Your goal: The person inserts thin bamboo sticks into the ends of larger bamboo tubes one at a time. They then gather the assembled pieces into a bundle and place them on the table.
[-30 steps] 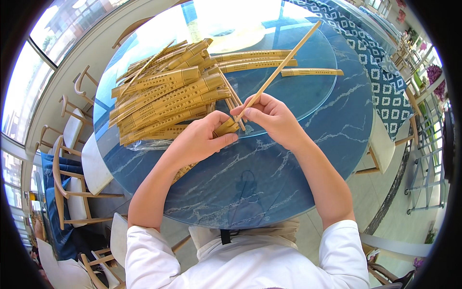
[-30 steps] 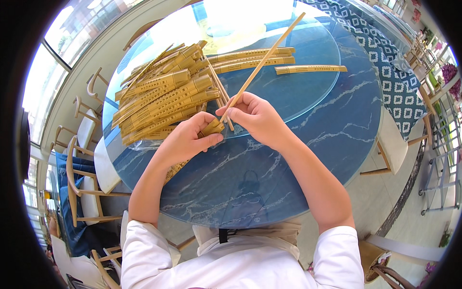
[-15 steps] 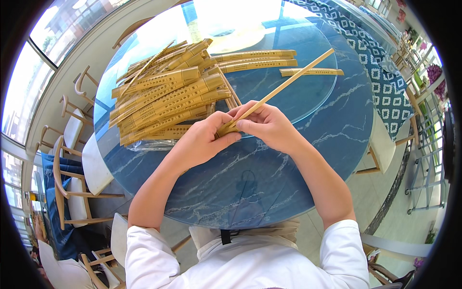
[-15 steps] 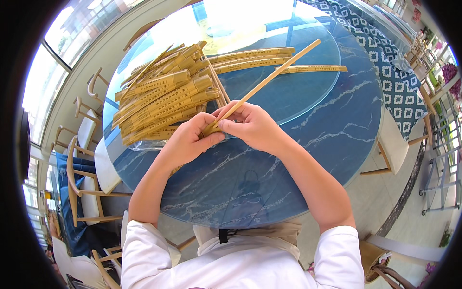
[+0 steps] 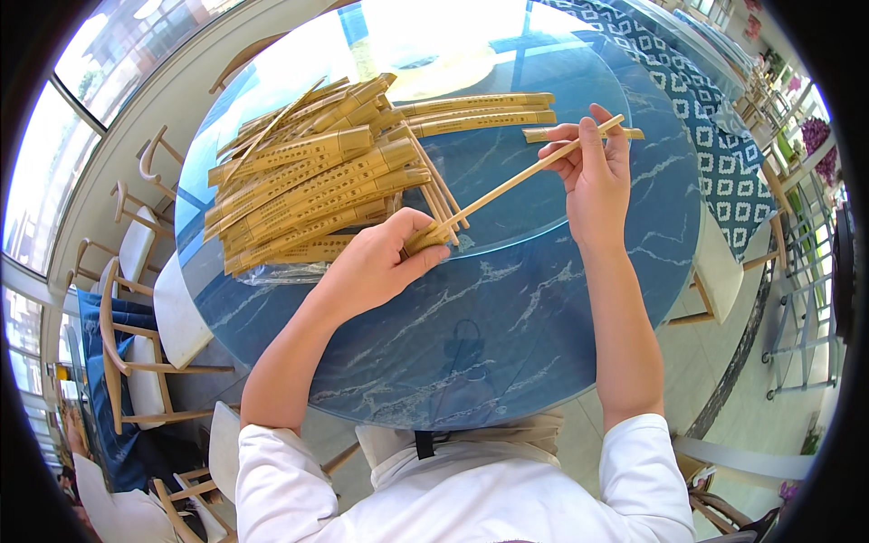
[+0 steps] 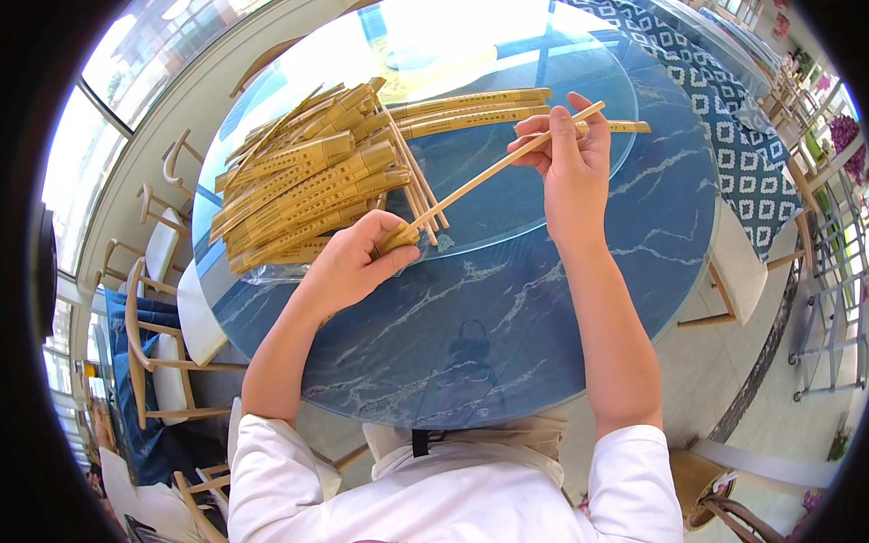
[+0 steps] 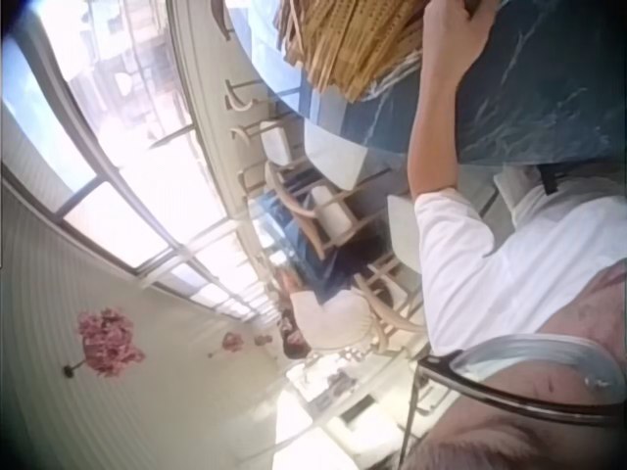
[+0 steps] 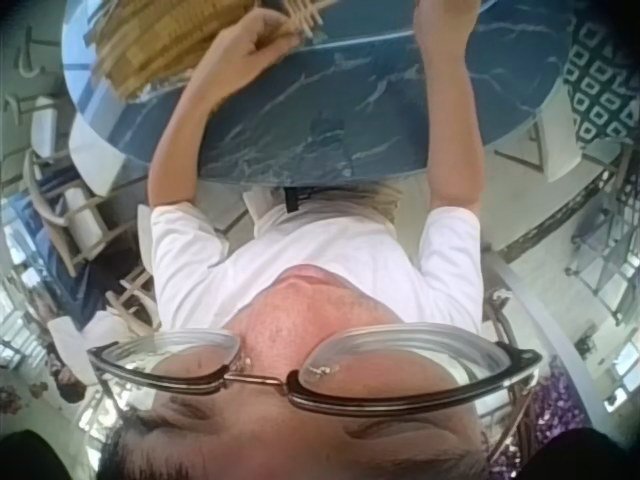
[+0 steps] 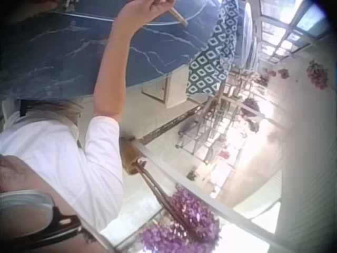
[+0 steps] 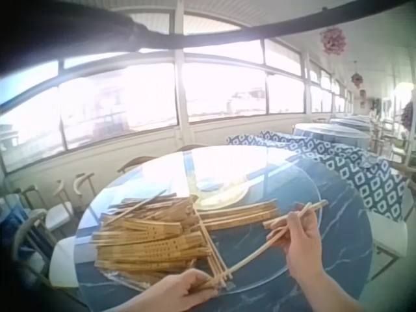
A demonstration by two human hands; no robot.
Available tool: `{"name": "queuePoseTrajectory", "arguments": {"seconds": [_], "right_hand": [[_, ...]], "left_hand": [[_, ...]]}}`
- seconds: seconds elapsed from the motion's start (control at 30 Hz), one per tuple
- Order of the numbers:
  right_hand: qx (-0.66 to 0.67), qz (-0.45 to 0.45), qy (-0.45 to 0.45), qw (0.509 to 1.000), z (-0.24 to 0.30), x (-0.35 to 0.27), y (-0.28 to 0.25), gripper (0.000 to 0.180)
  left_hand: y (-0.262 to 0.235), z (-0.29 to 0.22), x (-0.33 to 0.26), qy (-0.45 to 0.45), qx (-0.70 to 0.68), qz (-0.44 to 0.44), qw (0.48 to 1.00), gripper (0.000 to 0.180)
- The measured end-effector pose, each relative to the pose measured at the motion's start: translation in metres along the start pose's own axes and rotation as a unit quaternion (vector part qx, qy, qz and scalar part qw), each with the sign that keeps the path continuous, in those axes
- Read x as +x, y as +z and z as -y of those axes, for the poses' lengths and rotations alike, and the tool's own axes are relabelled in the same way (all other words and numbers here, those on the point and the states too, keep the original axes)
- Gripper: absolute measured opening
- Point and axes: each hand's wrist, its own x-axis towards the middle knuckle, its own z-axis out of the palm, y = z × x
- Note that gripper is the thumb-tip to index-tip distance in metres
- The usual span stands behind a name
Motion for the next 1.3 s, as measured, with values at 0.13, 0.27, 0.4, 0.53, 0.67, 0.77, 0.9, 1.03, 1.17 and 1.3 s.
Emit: {"name": "queuePoseTrajectory", "arguments": {"seconds": [0.13, 0.27, 0.4, 0.53, 0.67, 0.77, 0.9, 1.03, 1.17, 1.3], "right_hand": [[-0.038, -0.012, -0.005, 0.999, 0.004, -0.005, 0.007, 0.061], [-0.053, 0.027, 0.014, 0.998, 0.007, -0.015, 0.019, 0.070], [-0.064, 0.098, 0.063, 0.991, -0.006, -0.023, 0.024, 0.068], [-0.094, 0.144, 0.081, 0.982, -0.013, -0.036, 0.033, 0.057], [-0.089, 0.193, 0.126, 0.969, -0.010, -0.043, 0.037, 0.058], [-0.100, 0.251, 0.165, 0.949, -0.013, -0.053, 0.042, 0.059], [-0.229, 0.369, 0.065, 0.898, -0.021, -0.069, 0.047, 0.061], [-0.182, 0.398, 0.170, 0.883, -0.001, -0.085, 0.062, 0.070], [-0.170, 0.324, 0.042, 0.930, -0.021, -0.080, 0.053, 0.065], [-0.207, 0.321, 0.017, 0.924, -0.026, -0.081, 0.051, 0.043]], "left_hand": [[0.003, 0.001, -0.002, 0.049, 0.031, -0.019, 0.998, 0.034], [0.004, 0.003, -0.003, 0.052, 0.031, -0.030, 0.998, 0.033], [0.001, 0.000, -0.002, 0.046, 0.042, -0.048, 0.997, 0.033], [-0.004, 0.000, -0.002, 0.041, 0.061, -0.071, 0.995, 0.032], [-0.004, 0.001, -0.003, 0.082, 0.070, -0.094, 0.990, 0.029], [-0.004, 0.001, -0.003, 0.094, 0.074, -0.099, 0.988, 0.029], [-0.003, 0.006, -0.004, 0.129, 0.092, -0.120, 0.980, 0.029], [0.002, 0.009, -0.004, 0.131, 0.026, -0.137, 0.982, 0.033], [-0.001, 0.008, -0.002, 0.099, 0.034, -0.123, 0.987, 0.039], [-0.005, 0.004, -0.005, 0.084, 0.060, -0.130, 0.986, 0.044]]}}
